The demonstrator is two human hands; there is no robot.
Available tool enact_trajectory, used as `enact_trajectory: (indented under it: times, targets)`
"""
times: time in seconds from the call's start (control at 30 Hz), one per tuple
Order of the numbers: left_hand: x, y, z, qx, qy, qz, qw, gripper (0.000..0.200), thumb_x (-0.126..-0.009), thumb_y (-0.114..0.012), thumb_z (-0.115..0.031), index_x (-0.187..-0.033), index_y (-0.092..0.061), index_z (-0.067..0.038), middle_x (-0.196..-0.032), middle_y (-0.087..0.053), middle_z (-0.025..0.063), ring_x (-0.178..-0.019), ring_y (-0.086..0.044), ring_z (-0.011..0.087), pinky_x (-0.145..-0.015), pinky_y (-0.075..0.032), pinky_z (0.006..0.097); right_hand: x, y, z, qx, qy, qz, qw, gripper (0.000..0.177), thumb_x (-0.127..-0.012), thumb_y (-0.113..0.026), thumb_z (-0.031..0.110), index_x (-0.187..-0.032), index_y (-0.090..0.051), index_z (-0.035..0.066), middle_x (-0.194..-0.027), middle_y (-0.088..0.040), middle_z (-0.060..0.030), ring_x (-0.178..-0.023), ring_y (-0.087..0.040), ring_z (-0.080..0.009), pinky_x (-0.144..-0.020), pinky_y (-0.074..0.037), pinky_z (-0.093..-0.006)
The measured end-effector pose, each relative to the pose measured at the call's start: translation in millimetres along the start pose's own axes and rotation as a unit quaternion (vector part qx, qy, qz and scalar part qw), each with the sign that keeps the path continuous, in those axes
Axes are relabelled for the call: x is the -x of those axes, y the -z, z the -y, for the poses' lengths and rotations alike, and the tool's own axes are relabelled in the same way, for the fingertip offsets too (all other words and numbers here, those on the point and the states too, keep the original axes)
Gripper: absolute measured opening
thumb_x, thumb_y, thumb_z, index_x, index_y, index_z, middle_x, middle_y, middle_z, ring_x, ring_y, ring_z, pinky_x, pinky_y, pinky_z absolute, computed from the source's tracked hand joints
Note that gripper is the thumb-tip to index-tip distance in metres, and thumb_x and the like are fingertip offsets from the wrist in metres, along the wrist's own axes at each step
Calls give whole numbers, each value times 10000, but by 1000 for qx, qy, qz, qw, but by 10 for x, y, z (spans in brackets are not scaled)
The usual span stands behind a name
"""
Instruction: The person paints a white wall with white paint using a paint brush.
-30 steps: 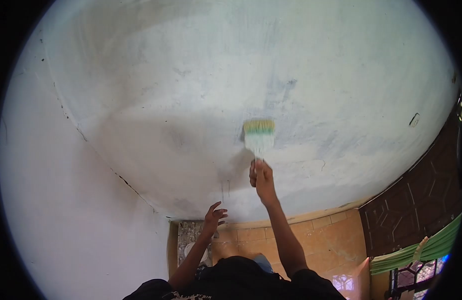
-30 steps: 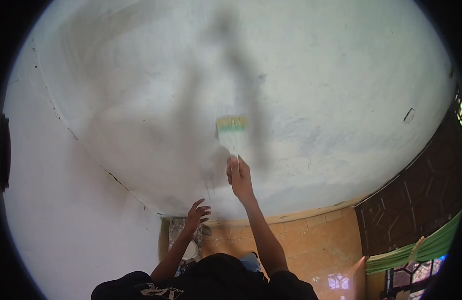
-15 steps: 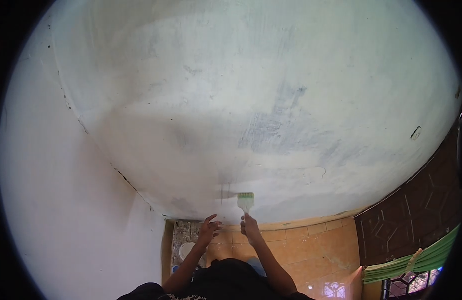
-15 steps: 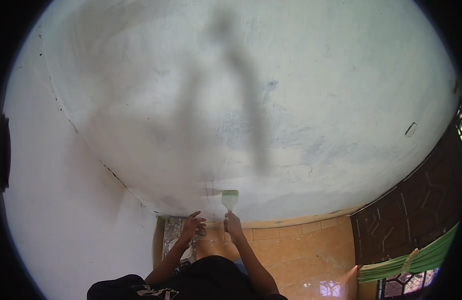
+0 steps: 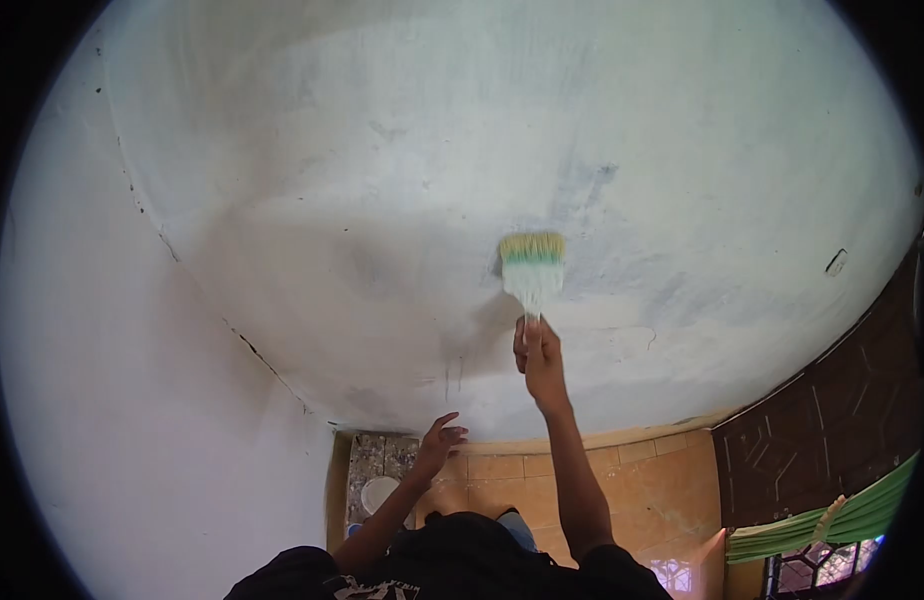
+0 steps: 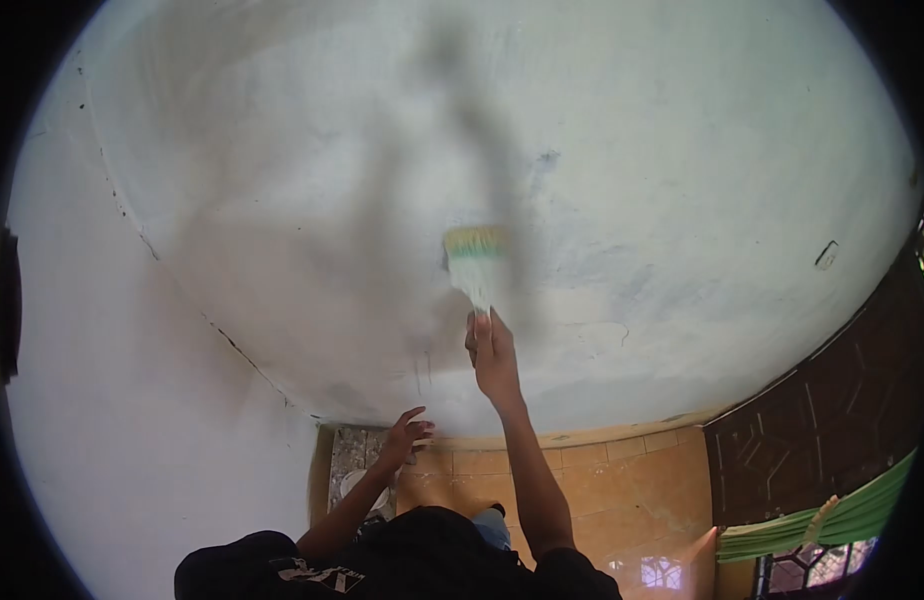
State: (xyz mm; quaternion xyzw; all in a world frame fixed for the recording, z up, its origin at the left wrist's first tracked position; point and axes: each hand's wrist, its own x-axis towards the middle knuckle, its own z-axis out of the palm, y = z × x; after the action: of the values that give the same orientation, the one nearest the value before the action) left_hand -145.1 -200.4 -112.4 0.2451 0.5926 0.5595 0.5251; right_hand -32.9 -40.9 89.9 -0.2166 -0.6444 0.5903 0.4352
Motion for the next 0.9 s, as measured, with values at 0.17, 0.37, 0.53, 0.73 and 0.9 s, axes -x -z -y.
enact_trajectory:
  times: [0.17, 0.37, 0.53, 0.73, 0.9]
  targets:
    - [73, 72, 84, 17, -4, -19, 1000, 449, -982, -549, -303, -1396, -430, -178, -1163, -642, 59, -1033, -612, 174, -875, -479, 353, 543, -31, -1082, -54, -96, -23, 994, 375, -1037, -373, 440, -863, -431, 113, -586, -304, 67, -466, -261, -22, -409, -233, -202]
    - [122, 284, 293, 32, 14, -46, 998, 428, -983, -547, -293, -1384, -452, -178, -1147, -642, 53, -1016, -609, 168, -876, -480, 354, 1140, -111, -1261, -95, -230, -58, 967, 350, -1026, -418, 436, -891, -449, 114, -608, -283, 81, -469, -227, -9, -407, -199, -200]
    - [188, 307, 256, 53, 38, -61, 996, 406, -983, -547, -309, -1362, -483, -179, -1149, -631, 45, -1022, -601, 159, -859, -482, 345, 1200, -121, -956, -137, -237, -19, 961, 331, -1031, -423, 404, -895, -462, 105, -621, -269, 87, -476, -210, -10, -415, -180, -199]
    - [384, 120, 105, 93, 34, -69, 993, 416, -982, -549, -337, -1349, -491, -150, -1161, -619, 48, -1027, -597, 160, -867, -469, 334, 1284, -107, -779, -178, -234, 7, 956, 312, -1042, -404, 365, -900, -466, 94, -624, -270, 76, -485, -200, -17, -425, -165, -207]
    - [597, -9, 143, 120, 30, -109, 986, 426, -974, -565, -357, -1330, -492, -135, -1147, -623, 39, -1035, -591, 148, -869, -457, 319, 1404, -21, -806, -144, -256, 44, 955, 307, -1047, -392, 351, -900, -466, 91, -620, -280, 69, -481, -207, -21, -427, -167, -212]
